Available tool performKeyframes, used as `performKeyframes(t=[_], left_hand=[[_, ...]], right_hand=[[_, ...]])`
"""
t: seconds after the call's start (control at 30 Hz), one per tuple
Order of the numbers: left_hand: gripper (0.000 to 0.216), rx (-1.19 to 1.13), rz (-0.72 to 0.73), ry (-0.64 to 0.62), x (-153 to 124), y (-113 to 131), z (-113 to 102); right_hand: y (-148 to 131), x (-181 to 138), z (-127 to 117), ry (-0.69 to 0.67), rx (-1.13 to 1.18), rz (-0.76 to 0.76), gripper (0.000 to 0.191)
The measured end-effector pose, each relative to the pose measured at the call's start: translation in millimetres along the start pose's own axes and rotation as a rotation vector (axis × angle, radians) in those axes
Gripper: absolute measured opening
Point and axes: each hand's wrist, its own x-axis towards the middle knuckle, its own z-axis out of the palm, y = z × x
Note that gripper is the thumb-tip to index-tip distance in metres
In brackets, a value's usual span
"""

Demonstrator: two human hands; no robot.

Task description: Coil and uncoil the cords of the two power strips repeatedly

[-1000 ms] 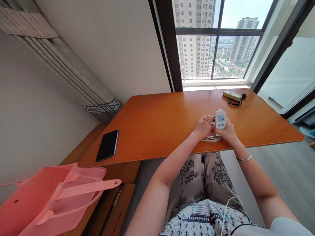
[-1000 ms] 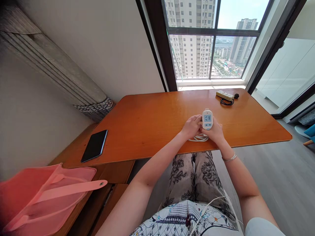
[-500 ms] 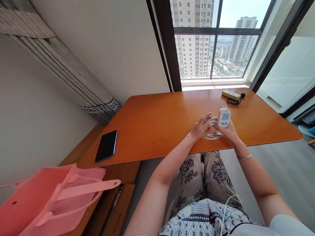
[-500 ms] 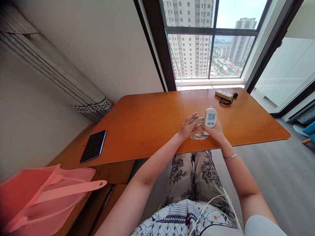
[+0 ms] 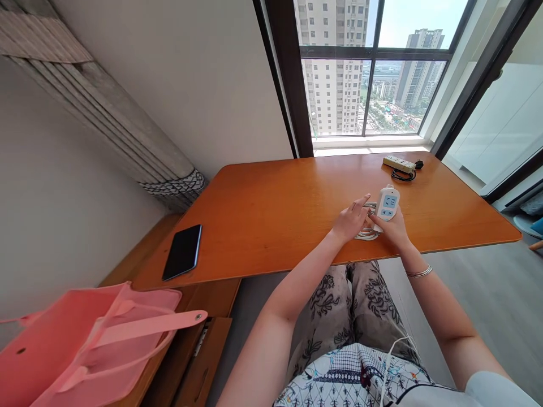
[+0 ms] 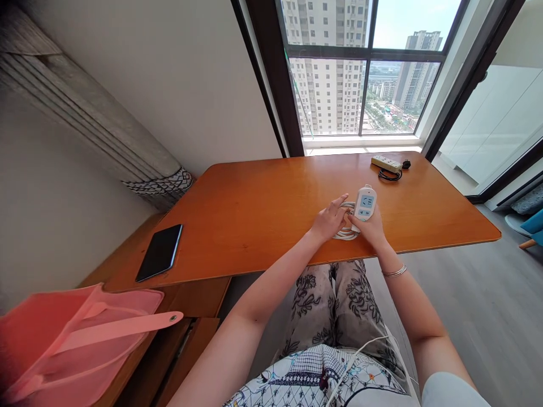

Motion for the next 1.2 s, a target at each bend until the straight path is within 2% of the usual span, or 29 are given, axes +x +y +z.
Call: performKeyframes(t=[0.23, 0.37, 0.5, 0.67, 0.87, 1.07, 1.2], left_hand=[[0.032, -0.084, -0.034, 0.042, -4, -6, 3], [0.032, -0.098, -0.036, 0.018, -3, -6, 0], [0.031, -0.042, -0.065, 0.02, -1, -3, -7], [0.021, 0.022, -0.04, 0.024, 5, 2, -15], [0.01, 0.089, -0.007, -0.015, 12, 12, -14], [0.014, -0.044, 0.067, -0.08, 6, 4, -14], [0.02, -0.171, 0.127, -0.041, 3, -7, -13]], right_hand=[[5, 2, -1, 0.003, 0.039, 0.103, 0.06], [5, 6, -2, -0.072, 0.083, 0.128, 0.054], [6, 9, -1, -0.071, 0.111, 0.15, 0.055], [11, 8, -4, -0.133, 0.115, 0.129, 0.051], [9, 5, -5, -0.117, 0.111, 0.148, 0.053], [10, 4, -4, -0.077, 0.111, 0.156, 0.052], [15, 6, -5, -0.105, 0.192, 0.203, 0.053]])
